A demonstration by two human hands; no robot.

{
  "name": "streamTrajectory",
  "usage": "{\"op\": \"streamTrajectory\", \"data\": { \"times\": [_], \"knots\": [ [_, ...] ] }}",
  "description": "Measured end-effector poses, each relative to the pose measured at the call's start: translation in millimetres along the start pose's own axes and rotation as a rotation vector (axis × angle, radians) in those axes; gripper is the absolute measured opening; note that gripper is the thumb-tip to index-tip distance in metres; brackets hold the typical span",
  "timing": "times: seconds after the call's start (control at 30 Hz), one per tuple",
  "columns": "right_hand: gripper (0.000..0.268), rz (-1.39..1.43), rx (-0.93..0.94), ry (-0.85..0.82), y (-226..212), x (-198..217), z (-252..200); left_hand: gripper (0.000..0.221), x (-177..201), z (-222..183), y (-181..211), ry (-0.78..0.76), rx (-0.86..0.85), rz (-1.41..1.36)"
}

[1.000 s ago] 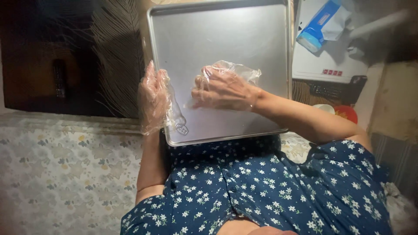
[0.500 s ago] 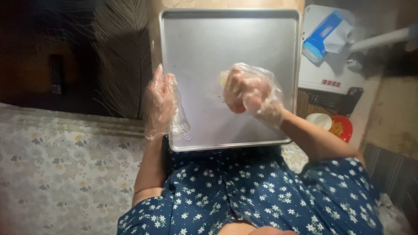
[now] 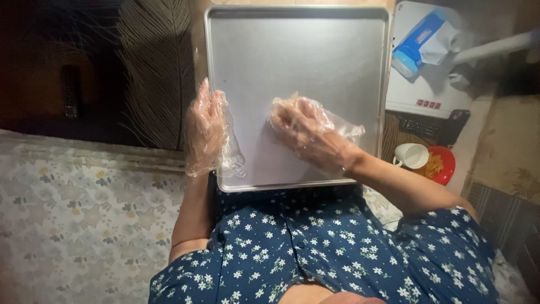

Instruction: The person is kneading and shaping a small piece of orange dough on a metal baking tray while wearing plastic gloves.

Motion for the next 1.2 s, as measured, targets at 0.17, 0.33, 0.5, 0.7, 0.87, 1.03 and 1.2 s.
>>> {"op": "streamTrajectory", "data": {
  "times": [0.17, 0.33, 0.5, 0.7, 0.87, 1.03, 1.2],
  "knots": [
    [0.023, -0.179, 0.069, 0.040, 9.0, -19.2, 20.1, 0.041, 0.2, -2.9, 3.1, 0.019, -0.049, -0.006],
    [0.032, -0.085, 0.207, 0.209, 17.2, -31.9, 23.7, 0.039, 1.7, -7.4, 18.3, 0.063, -0.095, 0.002],
    [0.039, -0.033, 0.068, 0.240, 15.1, -13.2, 17.4, 0.040, 2.8, -5.4, 13.3, 0.028, -0.122, -0.032],
    [0.051, 0.339, 0.022, 0.582, 22.8, -12.0, 15.0, 0.040, 8.3, -8.0, 25.3, 0.020, -0.098, 0.045],
    [0.034, 0.169, 0.148, 0.527, -2.9, 26.7, 13.3, 0.040, -0.8, -5.0, 10.1, 0.039, -0.082, 0.052],
    [0.031, 0.048, 0.198, 0.344, -13.0, 32.1, 6.6, 0.040, 4.1, -10.2, 29.6, 0.055, -0.064, 0.091],
    [0.027, -0.042, -0.015, 0.180, -28.7, 45.4, 12.7, 0.042, -0.7, -5.2, 15.1, 0.047, -0.070, 0.060]
  ]
}}
Point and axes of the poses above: each hand's wrist, its own z-axis towards the middle knuckle, its own x-axis out of the back of the hand, y = z × x, the point moved 1 cm from there along z, towards the middle knuckle, and after that the axes turned 8 degrees about y, right-handed, at the moved point
